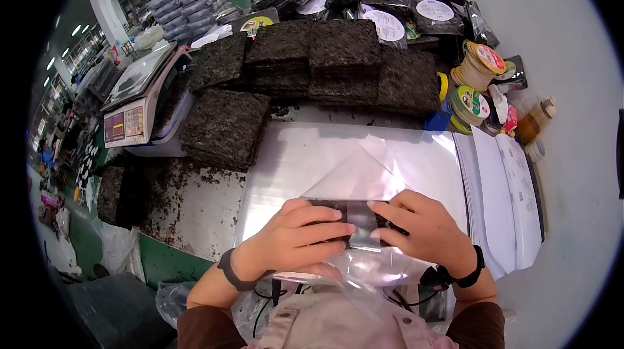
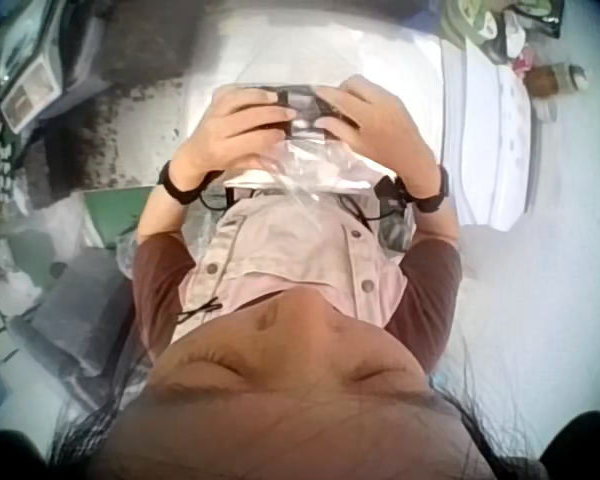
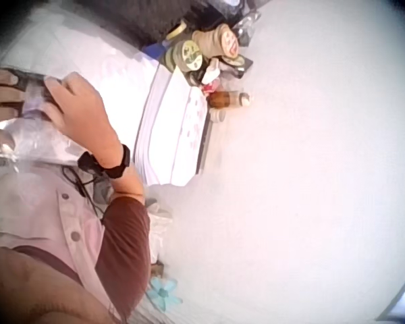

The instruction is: The person picks up a stack of dried seaweed sheets, places them onto a plastic film, folds the film over the seaweed, and secures it with tape to create a package.

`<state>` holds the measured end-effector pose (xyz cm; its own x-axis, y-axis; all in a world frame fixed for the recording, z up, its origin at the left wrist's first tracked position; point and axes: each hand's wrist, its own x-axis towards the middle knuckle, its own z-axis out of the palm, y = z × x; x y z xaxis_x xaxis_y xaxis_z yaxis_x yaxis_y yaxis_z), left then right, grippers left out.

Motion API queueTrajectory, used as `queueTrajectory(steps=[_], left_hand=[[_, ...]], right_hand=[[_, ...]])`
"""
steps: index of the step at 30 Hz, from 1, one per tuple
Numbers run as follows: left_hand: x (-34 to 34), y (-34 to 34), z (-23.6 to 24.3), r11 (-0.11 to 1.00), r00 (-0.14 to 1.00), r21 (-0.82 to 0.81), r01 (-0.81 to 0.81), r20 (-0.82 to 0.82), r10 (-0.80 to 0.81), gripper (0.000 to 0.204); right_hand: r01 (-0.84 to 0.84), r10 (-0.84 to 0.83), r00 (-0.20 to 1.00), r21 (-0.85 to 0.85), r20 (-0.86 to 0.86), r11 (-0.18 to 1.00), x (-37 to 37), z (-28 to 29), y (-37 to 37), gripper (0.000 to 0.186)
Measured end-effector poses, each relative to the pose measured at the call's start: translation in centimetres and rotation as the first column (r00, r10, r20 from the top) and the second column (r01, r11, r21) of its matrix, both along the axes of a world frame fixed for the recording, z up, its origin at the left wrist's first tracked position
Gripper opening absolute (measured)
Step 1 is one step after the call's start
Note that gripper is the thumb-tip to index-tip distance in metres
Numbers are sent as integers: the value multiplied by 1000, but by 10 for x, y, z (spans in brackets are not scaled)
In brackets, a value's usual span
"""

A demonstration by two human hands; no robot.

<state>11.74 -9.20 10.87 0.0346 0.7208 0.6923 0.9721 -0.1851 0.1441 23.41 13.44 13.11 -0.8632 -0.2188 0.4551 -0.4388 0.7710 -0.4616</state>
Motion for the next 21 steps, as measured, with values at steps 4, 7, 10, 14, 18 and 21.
queueTrajectory(steps=[4, 7, 10, 14, 18, 21], left_hand=[[-12, 11, 4, 956, 947, -153, 250, 242, -209, 38], [-12, 12, 11, 919, 921, -270, 287, 341, -188, 55], [-14, 11, 9, 892, 930, -358, 277, 332, -155, 64], [-14, 11, 3, 893, 918, -326, 311, 348, -192, 59], [-11, 12, 5, 879, 915, -345, 328, 347, -205, 53], [-16, 10, 1, 874, 925, -357, 330, 309, -223, 51]], right_hand=[[14, -14, 999, -7, 49, 1000, -6, -5, -3, 51], [60, -60, 998, 26, 11, 998, -10, -12, -4, 54], [39, -43, 996, -54, -73, 998, -20, -8, 4, 54], [61, -33, 987, -172, 157, 983, -45, 4, 32, 57], [-147, 220, 932, -256, 287, 956, -70, 19, 22, 27], [-82, 159, 975, -408, 158, 909, -73, 31, 10, 9]])
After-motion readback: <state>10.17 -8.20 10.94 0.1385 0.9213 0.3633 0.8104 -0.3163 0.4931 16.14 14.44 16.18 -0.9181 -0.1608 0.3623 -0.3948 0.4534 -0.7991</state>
